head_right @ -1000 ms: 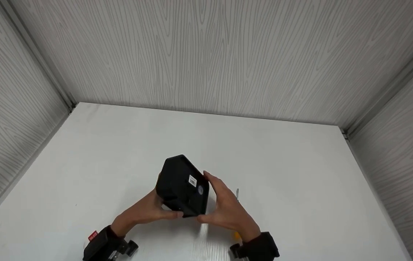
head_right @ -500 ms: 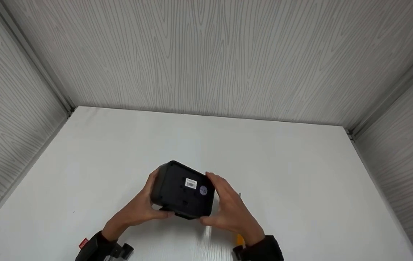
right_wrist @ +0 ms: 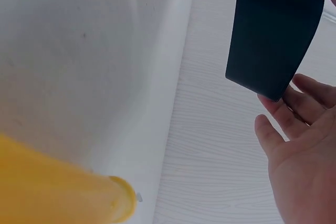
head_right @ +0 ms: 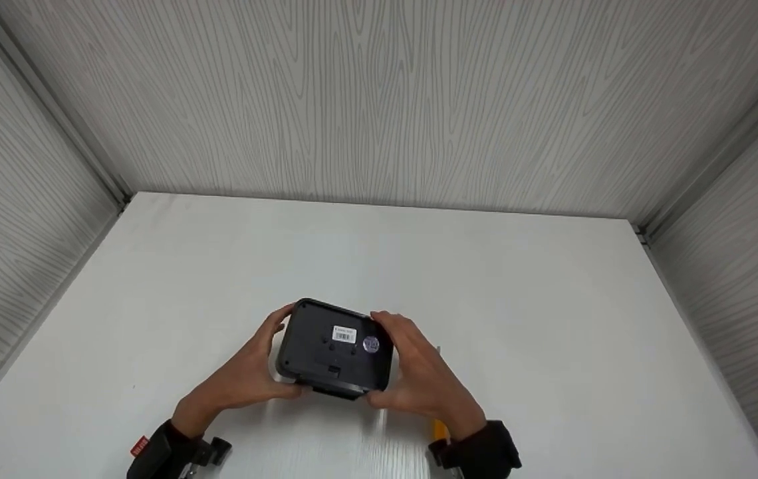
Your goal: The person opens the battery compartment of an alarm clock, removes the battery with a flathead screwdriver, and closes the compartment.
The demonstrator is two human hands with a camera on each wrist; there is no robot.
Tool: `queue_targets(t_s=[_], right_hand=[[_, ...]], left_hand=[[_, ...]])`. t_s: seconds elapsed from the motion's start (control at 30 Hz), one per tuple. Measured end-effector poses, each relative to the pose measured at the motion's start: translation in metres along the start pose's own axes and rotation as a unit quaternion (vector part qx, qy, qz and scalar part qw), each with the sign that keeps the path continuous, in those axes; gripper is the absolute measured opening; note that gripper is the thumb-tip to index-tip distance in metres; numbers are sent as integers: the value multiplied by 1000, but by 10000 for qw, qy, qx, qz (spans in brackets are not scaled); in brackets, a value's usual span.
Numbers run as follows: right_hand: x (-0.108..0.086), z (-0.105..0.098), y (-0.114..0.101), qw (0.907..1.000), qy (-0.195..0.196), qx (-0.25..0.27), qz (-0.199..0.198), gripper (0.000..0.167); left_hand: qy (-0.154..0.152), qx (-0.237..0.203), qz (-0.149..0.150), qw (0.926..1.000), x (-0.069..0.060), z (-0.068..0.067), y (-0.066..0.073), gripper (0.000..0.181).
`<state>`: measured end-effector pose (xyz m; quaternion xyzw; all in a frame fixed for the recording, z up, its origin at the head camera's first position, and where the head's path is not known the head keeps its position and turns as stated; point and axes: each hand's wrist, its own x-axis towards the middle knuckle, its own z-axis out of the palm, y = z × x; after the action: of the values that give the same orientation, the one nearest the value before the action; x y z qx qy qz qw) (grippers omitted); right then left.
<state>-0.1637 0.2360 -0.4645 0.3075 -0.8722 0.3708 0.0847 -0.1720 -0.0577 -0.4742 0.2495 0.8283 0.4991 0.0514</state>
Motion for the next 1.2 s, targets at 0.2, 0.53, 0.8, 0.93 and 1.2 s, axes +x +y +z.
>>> queue_targets(t_s=[0.2,0.53,0.8,0.93,1.2], right_hand=[[2,1,-1,9996,-198,121,143,110],[2,5,4,9967,-581,92,563,105],[7,5,5,9936,-840,-52,759,103],[6,6,7,9930,-953,-137,683,101],[1,12,11,9917,-1163,-245,487,93]], left_hand=[[-2,319,-170,9993,-4,-1,-2,114],[-193,1062,-379,9934,-1,0,-5,114],[-139,1929,-361,9805,1,-2,-7,114],[-220,2221,-448,9737,1,-2,-6,116],[-434,2494,-568,9658,-1,1,-6,116]])
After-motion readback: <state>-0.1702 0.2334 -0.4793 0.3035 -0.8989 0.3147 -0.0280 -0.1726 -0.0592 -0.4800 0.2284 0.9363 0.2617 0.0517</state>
